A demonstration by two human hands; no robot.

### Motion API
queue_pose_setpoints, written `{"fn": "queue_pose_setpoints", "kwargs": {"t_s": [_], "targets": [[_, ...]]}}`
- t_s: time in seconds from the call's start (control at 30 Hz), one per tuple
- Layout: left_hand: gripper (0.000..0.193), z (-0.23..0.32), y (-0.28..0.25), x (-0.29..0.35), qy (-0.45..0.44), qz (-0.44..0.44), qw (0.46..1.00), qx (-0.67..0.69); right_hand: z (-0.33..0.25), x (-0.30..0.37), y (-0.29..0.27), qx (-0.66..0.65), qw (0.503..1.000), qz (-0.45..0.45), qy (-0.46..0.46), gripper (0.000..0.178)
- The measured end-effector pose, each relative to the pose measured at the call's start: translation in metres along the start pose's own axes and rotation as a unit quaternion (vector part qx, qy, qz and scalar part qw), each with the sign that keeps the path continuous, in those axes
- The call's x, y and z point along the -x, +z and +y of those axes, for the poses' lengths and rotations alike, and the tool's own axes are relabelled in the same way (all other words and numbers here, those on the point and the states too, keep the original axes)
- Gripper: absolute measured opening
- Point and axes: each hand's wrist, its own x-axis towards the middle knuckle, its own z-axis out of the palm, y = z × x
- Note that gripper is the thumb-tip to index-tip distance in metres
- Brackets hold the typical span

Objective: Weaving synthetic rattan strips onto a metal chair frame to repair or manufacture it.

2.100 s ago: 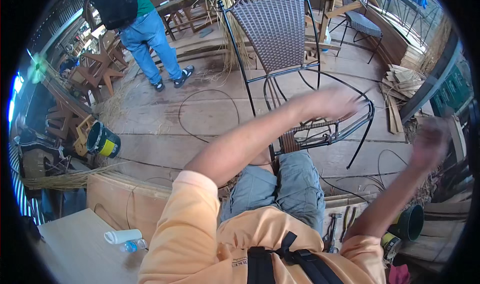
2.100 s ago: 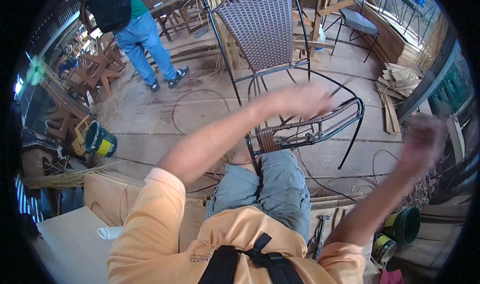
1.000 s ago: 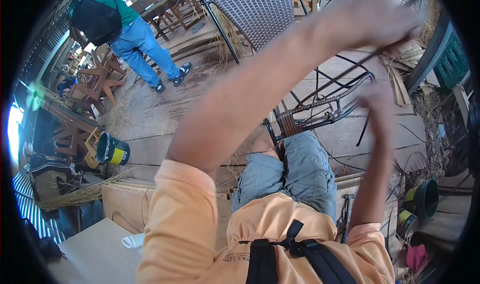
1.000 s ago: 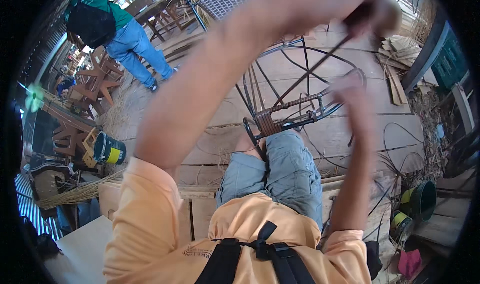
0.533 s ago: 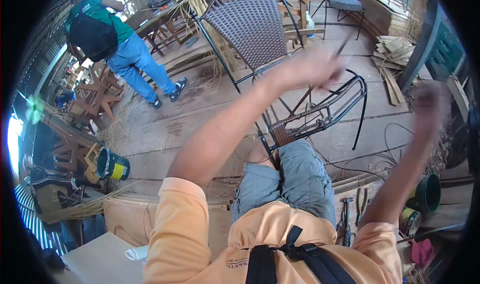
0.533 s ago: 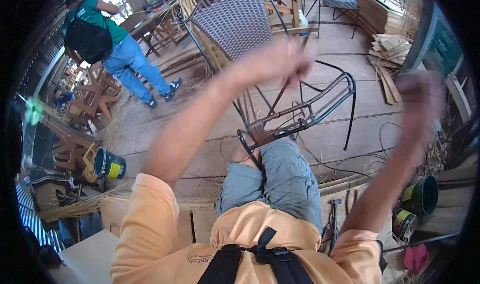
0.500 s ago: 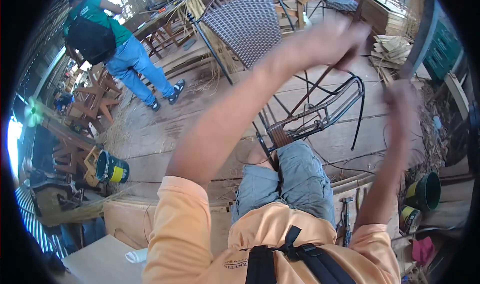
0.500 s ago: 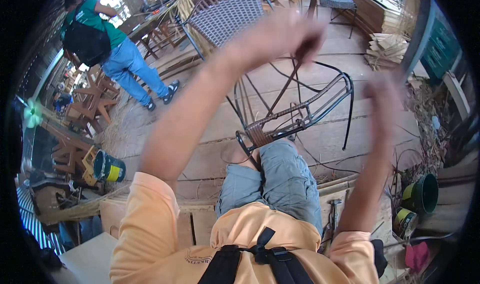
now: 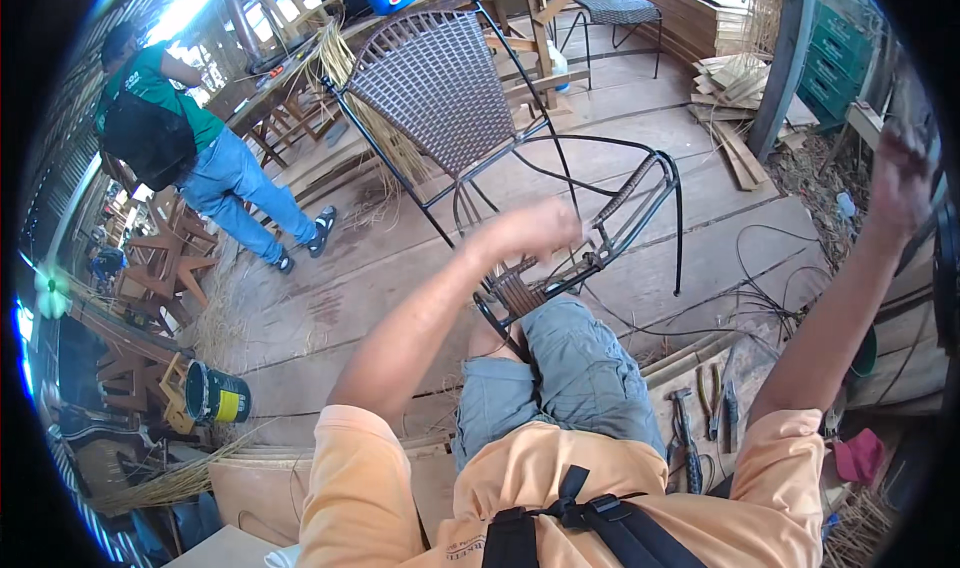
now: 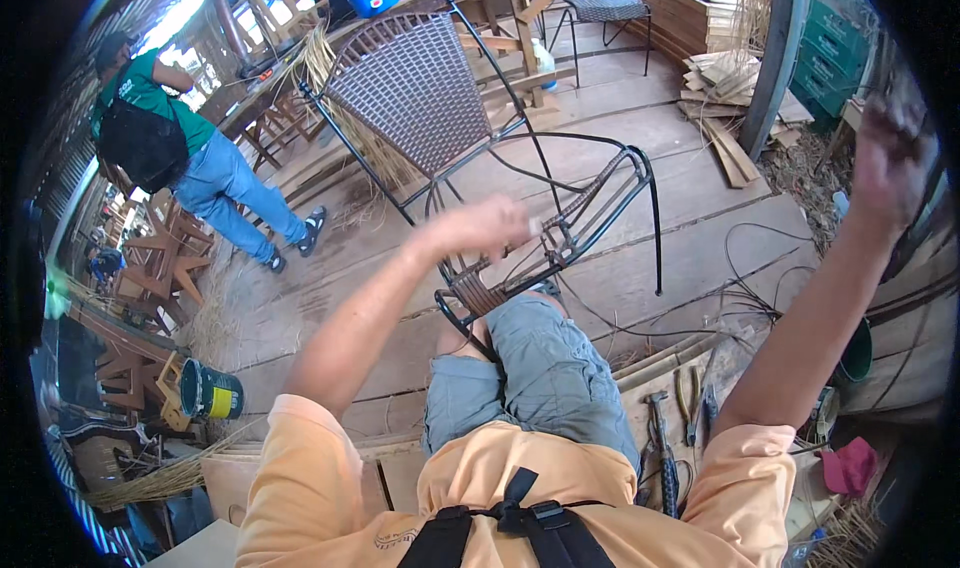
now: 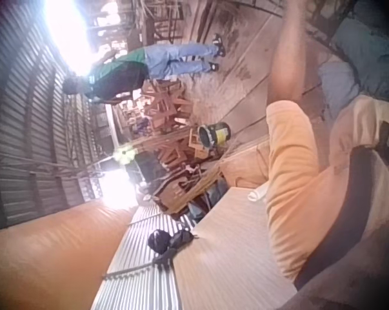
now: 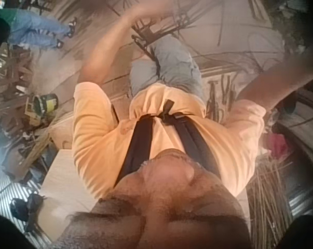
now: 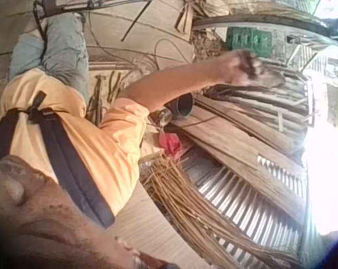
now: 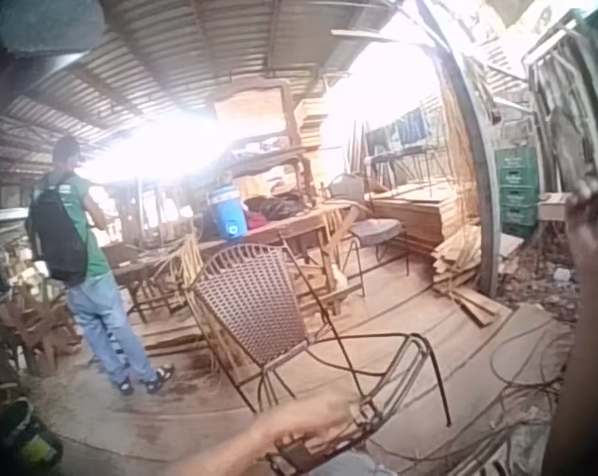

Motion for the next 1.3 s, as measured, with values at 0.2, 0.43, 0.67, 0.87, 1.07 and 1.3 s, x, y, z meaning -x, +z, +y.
{"fn": "queue_pose_setpoints", "kwargs": {"t_s": [0.2,0.43,0.67,0.87,1.07,1.3], "targets": [[0.039,0.206,-0.074,0.003,0.407,0.167,0.893,0.09,0.269,0.134,0.096,0.365,0.829,0.144,0.398,0.053],[0.045,0.231,-0.111,0.028,0.386,0.368,0.677,-0.508,0.254,0.067,0.111,0.33,0.841,0.186,0.387,0.031],[0.04,-0.003,-0.026,-0.026,0.024,0.06,0.993,-0.099,-0.092,0.067,-0.106,0.113,0.953,0.267,-0.087,0.03],[0.043,-0.056,0.035,-0.032,-0.026,0.092,0.994,0.048,0.162,0.214,-0.046,0.331,0.76,0.463,0.315,0.023],[0.055,-0.055,0.04,-0.051,-0.084,0.06,0.976,0.193,0.303,0.262,0.06,0.236,0.772,0.39,0.443,0.024],[0.056,-0.065,0.047,-0.046,-0.058,-0.026,0.963,0.263,0.332,0.275,0.08,0.5,0.748,0.328,0.286,0.023]]}}
